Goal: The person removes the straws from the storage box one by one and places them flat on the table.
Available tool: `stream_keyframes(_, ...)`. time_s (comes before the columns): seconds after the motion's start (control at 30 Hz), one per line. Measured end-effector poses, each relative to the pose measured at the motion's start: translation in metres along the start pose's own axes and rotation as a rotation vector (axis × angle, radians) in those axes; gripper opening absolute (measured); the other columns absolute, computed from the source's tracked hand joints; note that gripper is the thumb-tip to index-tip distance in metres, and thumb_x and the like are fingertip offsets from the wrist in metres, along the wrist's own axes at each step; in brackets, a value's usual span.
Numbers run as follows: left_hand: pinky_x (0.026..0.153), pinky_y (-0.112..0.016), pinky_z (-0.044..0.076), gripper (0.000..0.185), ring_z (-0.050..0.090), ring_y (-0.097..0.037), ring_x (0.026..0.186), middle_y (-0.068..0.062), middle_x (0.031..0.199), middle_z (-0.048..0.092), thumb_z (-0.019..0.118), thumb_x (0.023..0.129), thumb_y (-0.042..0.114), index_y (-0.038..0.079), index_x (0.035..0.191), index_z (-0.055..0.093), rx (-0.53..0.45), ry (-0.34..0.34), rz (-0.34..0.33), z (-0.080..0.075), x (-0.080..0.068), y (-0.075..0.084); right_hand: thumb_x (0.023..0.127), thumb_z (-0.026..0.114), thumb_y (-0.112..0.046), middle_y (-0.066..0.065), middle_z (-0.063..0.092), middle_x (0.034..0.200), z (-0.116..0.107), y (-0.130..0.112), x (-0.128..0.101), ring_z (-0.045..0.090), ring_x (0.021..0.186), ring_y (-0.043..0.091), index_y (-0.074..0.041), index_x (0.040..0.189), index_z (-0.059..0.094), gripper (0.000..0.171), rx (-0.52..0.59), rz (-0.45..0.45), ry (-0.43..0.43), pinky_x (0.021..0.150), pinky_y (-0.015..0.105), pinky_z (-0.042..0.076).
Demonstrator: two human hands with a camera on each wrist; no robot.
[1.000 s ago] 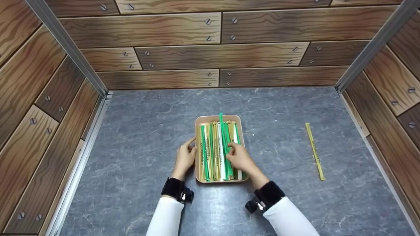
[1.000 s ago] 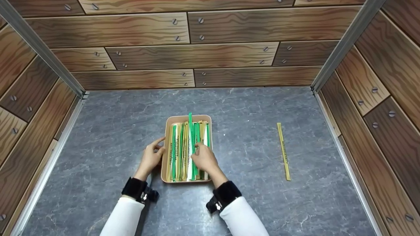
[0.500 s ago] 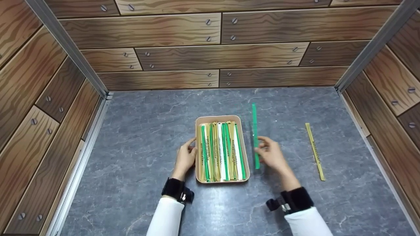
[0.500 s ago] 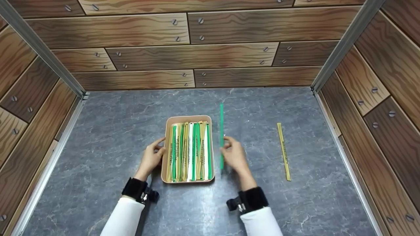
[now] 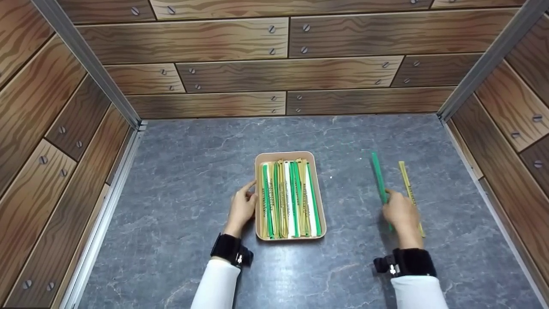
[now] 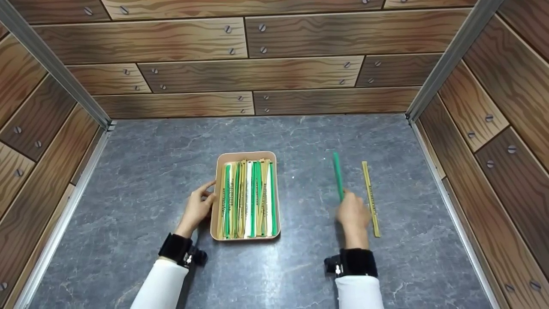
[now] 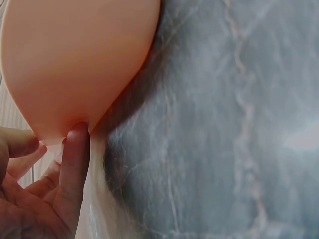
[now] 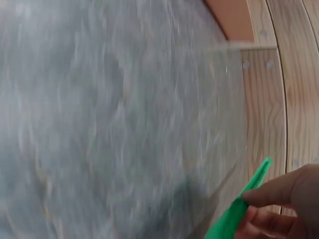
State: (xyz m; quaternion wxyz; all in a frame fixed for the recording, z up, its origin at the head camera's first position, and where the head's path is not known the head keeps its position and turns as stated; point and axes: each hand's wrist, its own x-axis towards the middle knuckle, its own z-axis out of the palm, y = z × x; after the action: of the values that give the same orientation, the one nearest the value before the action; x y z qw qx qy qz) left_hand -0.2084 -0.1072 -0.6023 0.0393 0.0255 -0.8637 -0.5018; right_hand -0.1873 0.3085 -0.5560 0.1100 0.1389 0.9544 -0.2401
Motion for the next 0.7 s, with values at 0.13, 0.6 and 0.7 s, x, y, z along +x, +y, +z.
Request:
stream_keyframes(0.13, 0.064, -0.034, 0.051, 0.044, 0.059, -0.017, 0.068, -0.006, 0.078, 0.064, 0.060, 0.093, 0.002, 0.007, 0.136, 0.059, 0.000, -0.006, -0.006, 0.000, 0.001, 0.000, 0.093, 0.053, -0.005, 0.036, 0.054, 0.123, -0.010, 0.015, 0.001, 0.054, 0.104, 0.056, -0.008, 0.150, 0.038, 0.060, -0.017, 0.088, -0.013, 0.070, 0.061, 0.047)
stream_keyframes(0.6, 0.069, -0.036, 0.052, 0.043, 0.061, -0.018, 0.071, -0.006, 0.081, 0.066, 0.060, 0.093, 0.004, 0.009, 0.136, 0.060, 0.020, -0.012, -0.038, -0.001, 0.000, 0.002, 0.091, 0.058, -0.011, 0.037, 0.055, 0.114, -0.017, 0.042, 0.000, 0.056, 0.096, 0.055, -0.005, 0.147, 0.039, 0.060, -0.048, 0.163, -0.022, 0.066, 0.057, 0.047)
stream_keyframes(0.7, 0.066, -0.035, 0.051, 0.043, 0.059, -0.017, 0.069, -0.006, 0.080, 0.065, 0.060, 0.093, 0.004, 0.009, 0.136, 0.060, 0.021, -0.007, -0.025, -0.001, 0.000, 0.002, 0.090, 0.057, -0.009, 0.038, 0.054, 0.114, -0.018, 0.045, 0.001, 0.056, 0.096, 0.055, -0.005, 0.147, 0.039, 0.059, -0.055, 0.158, -0.022, 0.065, 0.057, 0.046)
